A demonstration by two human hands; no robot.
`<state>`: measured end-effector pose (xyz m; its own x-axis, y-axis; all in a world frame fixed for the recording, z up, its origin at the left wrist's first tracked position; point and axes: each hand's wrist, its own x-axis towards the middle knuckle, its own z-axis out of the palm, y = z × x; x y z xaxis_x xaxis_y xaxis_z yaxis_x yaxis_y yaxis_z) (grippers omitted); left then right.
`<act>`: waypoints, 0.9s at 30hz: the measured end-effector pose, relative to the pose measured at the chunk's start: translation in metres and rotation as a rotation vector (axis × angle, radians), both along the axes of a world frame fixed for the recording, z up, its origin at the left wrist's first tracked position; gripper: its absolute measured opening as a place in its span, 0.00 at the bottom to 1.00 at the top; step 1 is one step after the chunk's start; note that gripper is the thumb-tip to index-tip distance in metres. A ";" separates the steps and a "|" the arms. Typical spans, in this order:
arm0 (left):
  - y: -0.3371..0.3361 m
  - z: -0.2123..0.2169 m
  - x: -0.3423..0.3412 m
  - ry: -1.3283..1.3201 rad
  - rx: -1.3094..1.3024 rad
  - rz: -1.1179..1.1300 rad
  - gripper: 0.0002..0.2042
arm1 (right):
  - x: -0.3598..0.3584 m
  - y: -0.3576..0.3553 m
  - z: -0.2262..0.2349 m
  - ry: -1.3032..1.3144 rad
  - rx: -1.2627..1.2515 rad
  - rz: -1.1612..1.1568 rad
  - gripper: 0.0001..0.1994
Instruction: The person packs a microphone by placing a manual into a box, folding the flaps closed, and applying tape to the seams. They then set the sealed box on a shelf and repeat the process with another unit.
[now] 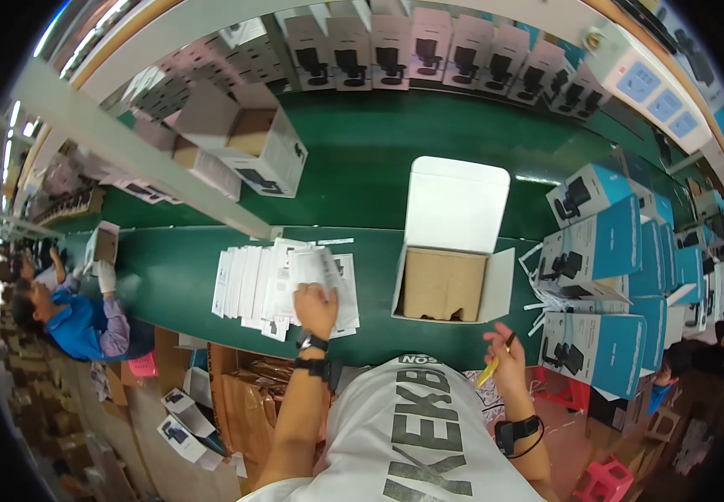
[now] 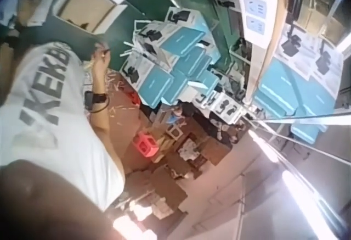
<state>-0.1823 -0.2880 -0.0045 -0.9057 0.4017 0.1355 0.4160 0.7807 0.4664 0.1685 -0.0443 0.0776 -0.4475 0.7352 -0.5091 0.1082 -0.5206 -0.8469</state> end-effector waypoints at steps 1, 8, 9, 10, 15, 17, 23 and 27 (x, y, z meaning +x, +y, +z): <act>-0.009 0.001 -0.003 0.079 0.169 -0.033 0.12 | 0.008 -0.005 -0.002 0.001 -0.002 -0.013 0.15; 0.040 0.163 0.021 -0.182 1.166 0.156 0.23 | 0.026 -0.010 0.001 -0.019 -0.307 -0.111 0.12; 0.062 0.203 0.039 -0.122 1.233 0.130 0.27 | 0.025 -0.005 0.001 -0.018 -0.303 -0.122 0.12; 0.071 0.222 0.051 -0.122 1.235 0.123 0.27 | 0.021 0.000 0.003 -0.016 -0.266 -0.070 0.12; 0.107 0.246 0.087 0.097 1.033 -0.204 0.21 | 0.010 0.007 0.005 0.001 -0.159 0.070 0.11; 0.116 0.221 0.093 0.330 0.738 -0.245 0.18 | 0.007 0.007 0.006 0.016 -0.146 0.102 0.11; 0.141 0.171 0.085 0.429 0.632 -0.450 0.14 | 0.029 0.008 -0.006 -0.035 -0.145 0.023 0.11; 0.129 0.157 0.099 0.206 0.729 -0.391 0.17 | 0.030 0.012 -0.003 -0.049 -0.133 0.019 0.11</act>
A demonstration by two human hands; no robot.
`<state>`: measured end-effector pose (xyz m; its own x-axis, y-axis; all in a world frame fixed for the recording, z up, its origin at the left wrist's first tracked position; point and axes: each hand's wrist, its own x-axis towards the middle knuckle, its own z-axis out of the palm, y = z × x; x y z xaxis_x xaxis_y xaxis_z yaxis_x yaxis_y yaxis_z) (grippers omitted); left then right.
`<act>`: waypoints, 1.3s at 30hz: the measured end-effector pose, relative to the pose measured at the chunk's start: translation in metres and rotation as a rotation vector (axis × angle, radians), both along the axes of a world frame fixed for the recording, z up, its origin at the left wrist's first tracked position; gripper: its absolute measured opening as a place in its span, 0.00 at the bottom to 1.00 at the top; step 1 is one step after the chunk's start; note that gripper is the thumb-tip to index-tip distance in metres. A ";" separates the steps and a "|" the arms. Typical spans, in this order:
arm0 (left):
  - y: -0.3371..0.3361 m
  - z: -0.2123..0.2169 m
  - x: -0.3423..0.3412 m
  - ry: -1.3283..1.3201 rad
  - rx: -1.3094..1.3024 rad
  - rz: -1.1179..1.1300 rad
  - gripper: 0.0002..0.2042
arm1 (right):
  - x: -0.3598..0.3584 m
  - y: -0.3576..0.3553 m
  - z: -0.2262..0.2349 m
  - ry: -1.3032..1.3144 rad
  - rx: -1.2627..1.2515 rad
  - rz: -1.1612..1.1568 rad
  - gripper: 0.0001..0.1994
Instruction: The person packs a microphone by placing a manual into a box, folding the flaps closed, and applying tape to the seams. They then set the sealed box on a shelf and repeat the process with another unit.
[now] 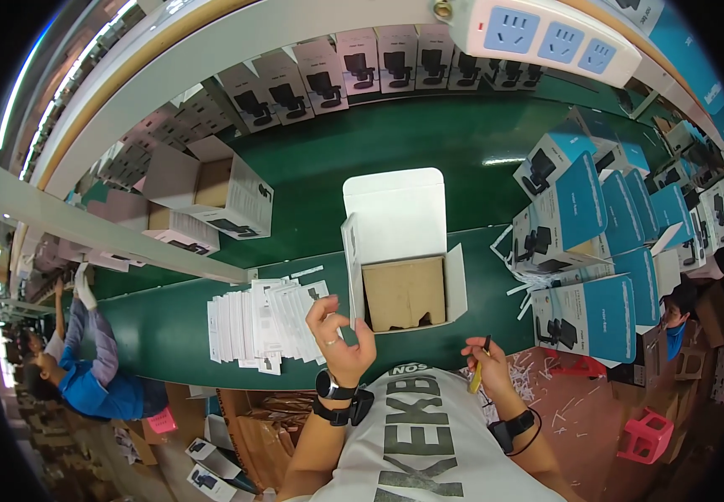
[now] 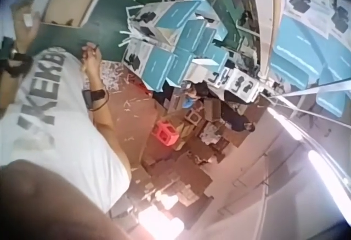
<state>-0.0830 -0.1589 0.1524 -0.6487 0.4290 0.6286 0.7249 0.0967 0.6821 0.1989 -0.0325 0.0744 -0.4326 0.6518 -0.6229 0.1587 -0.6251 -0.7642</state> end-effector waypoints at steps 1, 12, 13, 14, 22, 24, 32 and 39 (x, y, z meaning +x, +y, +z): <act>0.001 0.001 -0.001 0.001 -0.001 -0.005 0.17 | -0.001 0.002 0.001 -0.006 0.009 0.008 0.10; 0.065 0.103 -0.086 0.010 -0.353 -0.193 0.27 | -0.037 0.012 0.006 0.090 0.092 0.081 0.11; 0.067 0.101 -0.091 0.175 -0.367 -0.247 0.26 | -0.041 0.011 0.008 0.108 0.092 0.086 0.11; 0.060 0.097 -0.087 0.177 -0.367 -0.244 0.26 | -0.042 0.010 0.011 0.110 0.093 0.088 0.11; -0.012 0.045 -0.041 -0.134 -0.252 -0.303 0.29 | -0.031 0.051 0.034 -0.035 0.248 0.260 0.13; -0.012 0.030 -0.035 -0.357 -0.208 -0.325 0.31 | -0.059 0.065 0.060 0.067 0.274 0.101 0.13; 0.051 0.026 0.012 0.161 -0.528 -0.429 0.44 | -0.122 0.054 0.059 -0.092 0.844 0.192 0.18; 0.061 0.010 0.015 0.305 -0.716 -0.433 0.42 | -0.127 0.098 0.076 -0.073 0.838 0.280 0.11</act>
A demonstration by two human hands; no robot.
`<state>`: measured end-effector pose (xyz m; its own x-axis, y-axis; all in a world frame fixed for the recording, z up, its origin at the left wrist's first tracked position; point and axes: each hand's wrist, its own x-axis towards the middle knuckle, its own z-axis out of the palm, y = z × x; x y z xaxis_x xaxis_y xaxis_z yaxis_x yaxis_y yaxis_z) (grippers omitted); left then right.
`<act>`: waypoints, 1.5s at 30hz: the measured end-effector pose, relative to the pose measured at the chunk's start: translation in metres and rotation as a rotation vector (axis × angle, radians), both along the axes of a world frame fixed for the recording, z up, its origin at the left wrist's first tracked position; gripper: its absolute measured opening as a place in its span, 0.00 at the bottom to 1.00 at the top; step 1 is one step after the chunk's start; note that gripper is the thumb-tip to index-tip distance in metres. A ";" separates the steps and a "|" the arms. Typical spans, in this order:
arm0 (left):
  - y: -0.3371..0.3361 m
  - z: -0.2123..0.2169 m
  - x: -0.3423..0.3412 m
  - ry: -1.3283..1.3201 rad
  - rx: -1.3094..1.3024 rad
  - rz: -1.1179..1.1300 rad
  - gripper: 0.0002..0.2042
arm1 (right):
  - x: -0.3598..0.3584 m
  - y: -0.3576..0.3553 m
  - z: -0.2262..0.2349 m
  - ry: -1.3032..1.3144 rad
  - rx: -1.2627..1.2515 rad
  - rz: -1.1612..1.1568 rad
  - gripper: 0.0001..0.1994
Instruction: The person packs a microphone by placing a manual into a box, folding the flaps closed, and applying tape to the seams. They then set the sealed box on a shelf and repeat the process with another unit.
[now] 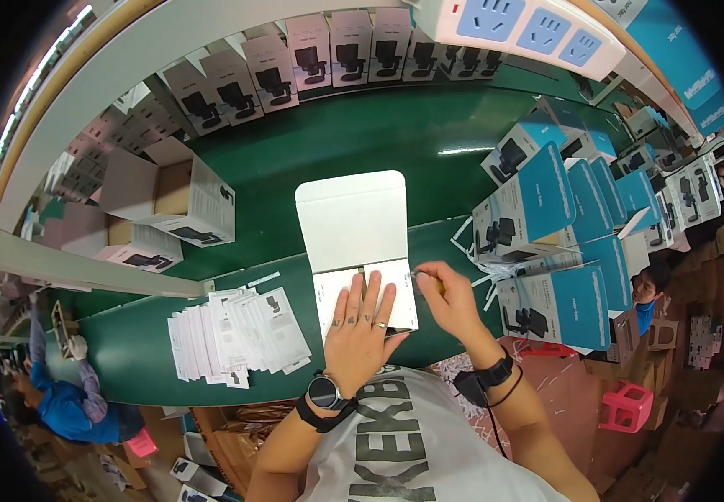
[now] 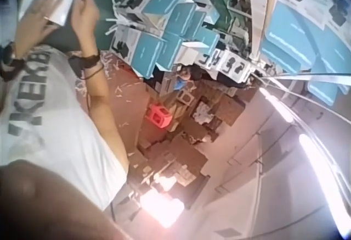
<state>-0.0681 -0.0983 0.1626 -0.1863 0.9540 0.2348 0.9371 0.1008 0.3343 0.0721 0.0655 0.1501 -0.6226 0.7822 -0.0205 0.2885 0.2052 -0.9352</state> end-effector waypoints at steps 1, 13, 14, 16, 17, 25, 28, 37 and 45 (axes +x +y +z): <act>0.001 0.000 0.000 -0.002 0.001 0.002 0.42 | -0.006 0.006 0.002 -0.051 0.199 -0.027 0.10; -0.002 -0.002 -0.003 0.009 0.001 0.009 0.42 | -0.011 0.002 0.023 -0.172 0.669 0.057 0.06; -0.003 -0.002 -0.001 0.005 -0.001 0.009 0.42 | -0.013 0.008 0.021 -0.171 0.694 0.014 0.06; -0.003 -0.003 -0.001 0.000 -0.004 0.011 0.42 | -0.018 0.016 0.022 -0.168 0.719 -0.026 0.06; -0.003 -0.004 -0.001 -0.002 0.004 0.012 0.42 | -0.021 0.019 0.024 -0.177 0.725 0.011 0.06; -0.004 -0.004 -0.002 -0.016 0.020 0.010 0.41 | -0.006 0.011 0.040 -0.153 0.586 0.221 0.06; -0.009 -0.005 -0.004 -0.006 0.027 0.015 0.41 | -0.008 0.002 0.047 -0.067 0.522 0.281 0.05; -0.033 -0.011 -0.012 -0.022 0.130 0.010 0.38 | 0.065 0.033 -0.040 -0.415 0.432 -0.108 0.11; -0.053 -0.015 -0.005 0.068 0.090 -0.062 0.29 | -0.059 -0.050 0.053 -0.147 0.696 0.226 0.10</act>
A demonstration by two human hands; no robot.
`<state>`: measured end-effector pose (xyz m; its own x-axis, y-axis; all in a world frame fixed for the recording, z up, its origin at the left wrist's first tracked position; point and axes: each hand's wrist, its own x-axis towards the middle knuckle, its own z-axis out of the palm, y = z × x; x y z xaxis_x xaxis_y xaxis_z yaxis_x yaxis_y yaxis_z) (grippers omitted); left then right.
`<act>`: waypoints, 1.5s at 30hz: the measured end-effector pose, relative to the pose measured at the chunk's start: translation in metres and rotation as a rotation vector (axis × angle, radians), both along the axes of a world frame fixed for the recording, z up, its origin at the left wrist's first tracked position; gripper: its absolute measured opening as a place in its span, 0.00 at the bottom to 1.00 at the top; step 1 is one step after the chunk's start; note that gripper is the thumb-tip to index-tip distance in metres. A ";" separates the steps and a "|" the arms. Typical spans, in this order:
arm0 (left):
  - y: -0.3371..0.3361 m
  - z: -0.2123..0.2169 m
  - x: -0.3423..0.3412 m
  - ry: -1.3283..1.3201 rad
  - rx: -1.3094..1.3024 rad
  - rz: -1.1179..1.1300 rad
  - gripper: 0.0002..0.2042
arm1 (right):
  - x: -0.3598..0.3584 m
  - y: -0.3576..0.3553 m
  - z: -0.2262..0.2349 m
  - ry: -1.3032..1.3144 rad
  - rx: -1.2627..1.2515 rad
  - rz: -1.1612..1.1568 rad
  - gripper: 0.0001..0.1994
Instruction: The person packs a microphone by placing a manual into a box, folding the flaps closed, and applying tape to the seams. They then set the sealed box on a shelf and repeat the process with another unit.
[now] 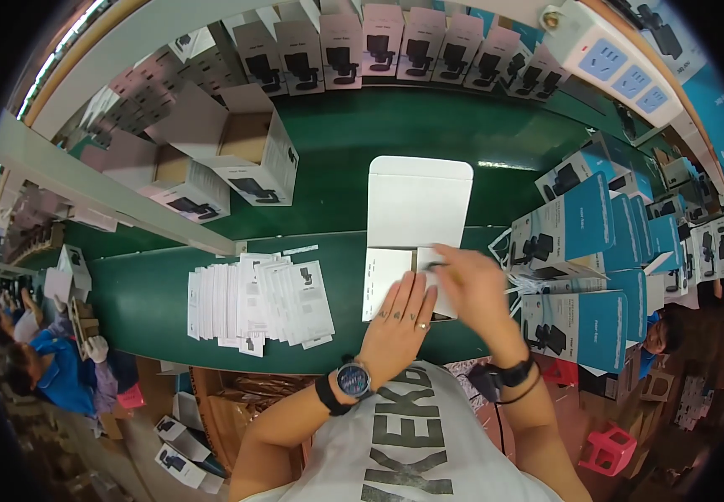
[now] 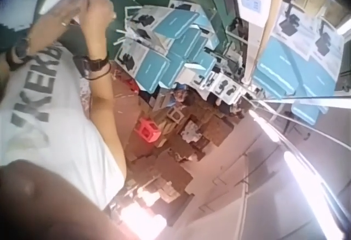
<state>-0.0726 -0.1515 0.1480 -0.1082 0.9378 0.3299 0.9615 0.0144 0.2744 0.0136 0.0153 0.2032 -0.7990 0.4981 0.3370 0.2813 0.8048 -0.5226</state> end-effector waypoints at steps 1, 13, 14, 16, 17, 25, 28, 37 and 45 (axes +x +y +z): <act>-0.008 -0.006 0.004 0.066 -0.036 0.002 0.28 | -0.019 -0.012 -0.003 0.070 0.000 0.046 0.09; -0.031 -0.014 -0.006 -0.053 -0.069 -0.067 0.16 | -0.071 -0.047 -0.027 0.142 0.078 0.127 0.07; -0.033 -0.017 -0.005 -0.093 -0.135 -0.072 0.16 | -0.072 -0.051 -0.022 0.138 0.051 0.161 0.07; -0.033 -0.022 -0.003 -0.096 -0.110 -0.063 0.16 | -0.074 -0.056 -0.010 0.128 0.000 0.226 0.07; -0.032 -0.024 -0.003 -0.098 -0.088 -0.053 0.16 | -0.074 -0.053 -0.013 0.127 0.001 0.225 0.07; -0.016 0.006 -0.019 -0.027 -0.035 -0.086 0.31 | 0.012 0.002 -0.015 0.076 -0.255 -0.150 0.16; -0.012 0.014 -0.029 -0.048 -0.042 -0.129 0.37 | 0.068 0.051 -0.017 -0.163 -0.060 -0.484 0.21; 0.002 0.044 -0.035 -0.321 0.009 -0.150 0.33 | 0.050 0.078 -0.031 0.535 -1.090 0.081 0.16; -0.020 0.019 -0.036 -1.095 0.180 -0.059 0.15 | 0.027 0.004 0.039 0.222 -0.308 0.418 0.05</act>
<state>-0.1091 -0.1713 0.1672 -0.3814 0.8991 0.2148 0.1961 -0.1484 0.9693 0.0402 0.0188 0.2423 -0.8760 0.2567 0.4083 -0.1717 0.6251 -0.7614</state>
